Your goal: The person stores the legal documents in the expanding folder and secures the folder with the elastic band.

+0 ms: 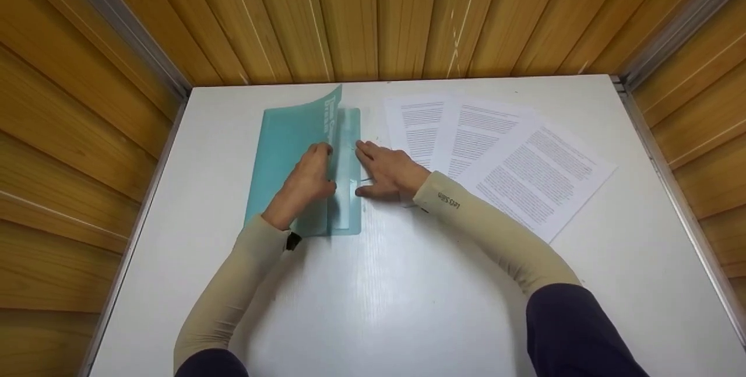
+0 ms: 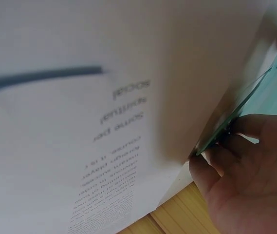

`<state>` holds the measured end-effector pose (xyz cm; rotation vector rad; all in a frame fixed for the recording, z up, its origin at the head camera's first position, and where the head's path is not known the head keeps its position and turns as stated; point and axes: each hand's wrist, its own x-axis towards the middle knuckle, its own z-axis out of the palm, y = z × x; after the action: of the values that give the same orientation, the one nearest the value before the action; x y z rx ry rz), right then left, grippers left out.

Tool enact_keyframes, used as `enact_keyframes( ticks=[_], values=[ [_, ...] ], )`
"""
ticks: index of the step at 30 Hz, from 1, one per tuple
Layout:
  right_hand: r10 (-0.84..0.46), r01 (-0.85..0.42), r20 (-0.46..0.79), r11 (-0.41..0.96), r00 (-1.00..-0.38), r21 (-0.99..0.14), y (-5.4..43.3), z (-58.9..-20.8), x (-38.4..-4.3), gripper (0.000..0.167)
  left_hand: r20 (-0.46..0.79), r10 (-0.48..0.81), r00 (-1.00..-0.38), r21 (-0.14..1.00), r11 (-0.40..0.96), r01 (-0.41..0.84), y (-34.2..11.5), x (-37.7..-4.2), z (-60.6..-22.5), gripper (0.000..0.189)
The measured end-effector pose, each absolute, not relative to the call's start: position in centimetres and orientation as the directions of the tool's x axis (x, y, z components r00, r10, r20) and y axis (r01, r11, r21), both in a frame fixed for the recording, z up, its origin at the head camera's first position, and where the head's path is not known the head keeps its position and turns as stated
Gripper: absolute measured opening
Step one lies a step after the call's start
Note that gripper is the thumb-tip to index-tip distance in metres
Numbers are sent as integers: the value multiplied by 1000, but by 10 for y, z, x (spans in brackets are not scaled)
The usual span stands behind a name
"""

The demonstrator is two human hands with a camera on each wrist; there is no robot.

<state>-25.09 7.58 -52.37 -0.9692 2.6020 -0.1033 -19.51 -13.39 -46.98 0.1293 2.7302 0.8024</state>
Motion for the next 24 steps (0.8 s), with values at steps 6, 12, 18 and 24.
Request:
enact_keyframes(
  ticks=[6,12,18,24],
  values=[
    [-666,-639,-286,744,-688,-195,78,-524,-250,105,-248,171,-954,541,841,11,-139,-190,-466,64],
    [-671,-638,-278,741,-687,-210,79,-526,-249,105,-143,132,-981,600,799,20,-146,-180,-469,46],
    [-671,-631,-270,741,-690,-230,79,-526,-248,106,-143,168,-975,639,769,39,-153,-170,-472,45],
    [-665,-627,-275,747,-695,-223,79,-526,-250,107,-105,165,-981,701,712,45,-162,-166,-470,45]
  ],
)
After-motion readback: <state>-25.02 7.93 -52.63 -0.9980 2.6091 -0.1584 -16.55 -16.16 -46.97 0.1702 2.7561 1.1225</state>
